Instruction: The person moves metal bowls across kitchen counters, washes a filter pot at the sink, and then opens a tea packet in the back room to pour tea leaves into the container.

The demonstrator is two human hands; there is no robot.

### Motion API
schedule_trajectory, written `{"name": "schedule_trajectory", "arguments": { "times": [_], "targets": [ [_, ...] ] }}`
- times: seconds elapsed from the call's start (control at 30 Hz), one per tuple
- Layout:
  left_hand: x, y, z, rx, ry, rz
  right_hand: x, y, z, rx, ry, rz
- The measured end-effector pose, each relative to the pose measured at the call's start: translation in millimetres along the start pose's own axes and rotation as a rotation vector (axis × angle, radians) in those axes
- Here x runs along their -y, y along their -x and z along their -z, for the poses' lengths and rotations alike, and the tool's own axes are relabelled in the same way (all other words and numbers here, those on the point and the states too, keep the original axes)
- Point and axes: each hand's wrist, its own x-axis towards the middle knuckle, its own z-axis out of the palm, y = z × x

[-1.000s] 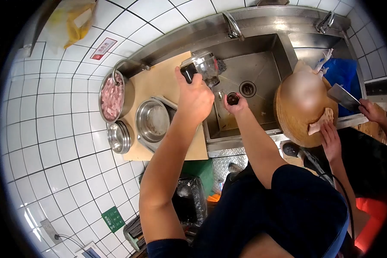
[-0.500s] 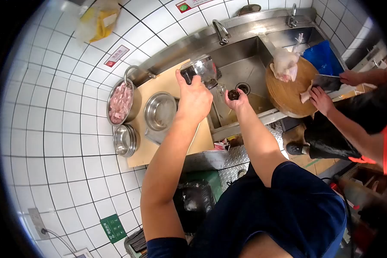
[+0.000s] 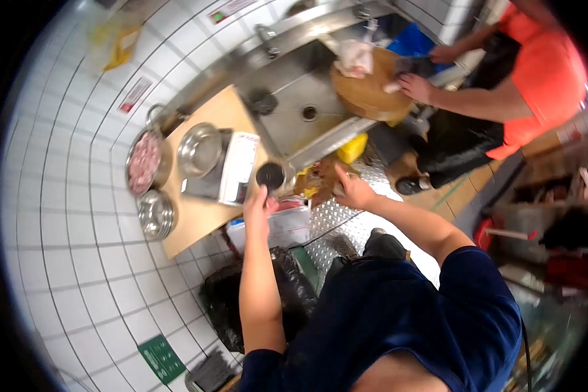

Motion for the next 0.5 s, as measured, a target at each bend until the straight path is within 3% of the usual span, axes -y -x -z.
{"name": "schedule_trajectory", "arguments": {
  "times": [0.07, 0.2, 0.37, 0.5],
  "targets": [
    [69, 16, -6, 0.084, 0.041, 0.101, -43, 63, -6, 0.154, 0.374, -0.046],
    [185, 52, -50, 0.373, 0.093, 0.307, -159, 181, -12, 0.058, 0.406, -0.266],
    [213, 144, -208, 0.792, -0.273, 0.252, -212, 345, 64, -0.177, 0.270, -0.389],
    [240, 209, -349, 1.156, -0.482, 0.036, -238, 459, 125, -0.232, 0.305, -0.385]
  ]
}}
